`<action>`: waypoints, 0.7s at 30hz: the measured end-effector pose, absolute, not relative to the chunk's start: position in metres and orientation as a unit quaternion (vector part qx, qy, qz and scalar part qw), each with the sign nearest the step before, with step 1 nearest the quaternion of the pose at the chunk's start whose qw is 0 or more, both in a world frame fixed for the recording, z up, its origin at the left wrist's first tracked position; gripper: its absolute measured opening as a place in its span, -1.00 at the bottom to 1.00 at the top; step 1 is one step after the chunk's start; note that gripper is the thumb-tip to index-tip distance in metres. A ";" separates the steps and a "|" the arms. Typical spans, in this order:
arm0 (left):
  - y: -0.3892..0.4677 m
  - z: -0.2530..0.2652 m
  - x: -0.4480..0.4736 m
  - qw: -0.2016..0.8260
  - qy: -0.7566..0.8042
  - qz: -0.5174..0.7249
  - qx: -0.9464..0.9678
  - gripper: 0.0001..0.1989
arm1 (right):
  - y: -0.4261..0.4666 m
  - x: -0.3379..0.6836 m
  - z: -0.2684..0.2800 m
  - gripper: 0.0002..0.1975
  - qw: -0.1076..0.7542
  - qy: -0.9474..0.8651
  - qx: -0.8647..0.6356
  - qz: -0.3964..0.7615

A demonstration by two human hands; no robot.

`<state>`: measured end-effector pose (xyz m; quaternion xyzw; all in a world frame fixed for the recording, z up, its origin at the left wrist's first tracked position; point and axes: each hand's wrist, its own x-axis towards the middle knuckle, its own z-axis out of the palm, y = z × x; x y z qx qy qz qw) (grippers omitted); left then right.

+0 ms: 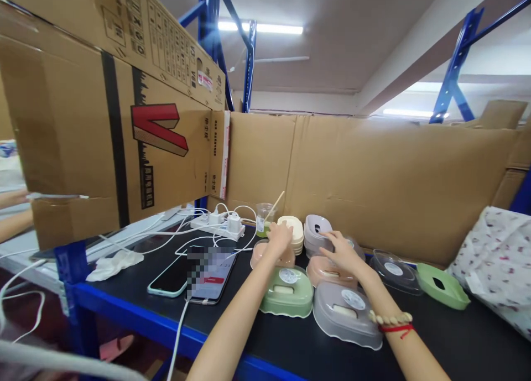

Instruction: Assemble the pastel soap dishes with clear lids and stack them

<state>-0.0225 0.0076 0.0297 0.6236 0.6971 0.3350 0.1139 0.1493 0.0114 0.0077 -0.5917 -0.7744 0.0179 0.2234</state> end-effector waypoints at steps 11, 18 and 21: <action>0.028 0.005 -0.032 0.184 0.634 0.466 0.589 -0.48 | 0.009 0.136 0.002 -0.72 0.242 -0.715 -0.655 -0.011; 0.027 0.004 -0.022 0.348 0.537 0.606 0.472 -0.56 | 0.012 0.124 0.007 -0.41 0.220 -0.675 -0.704 0.016; 0.027 0.003 -0.024 0.363 0.536 0.605 0.464 -0.57 | 0.014 0.128 0.008 -0.52 0.197 -0.683 -0.703 0.016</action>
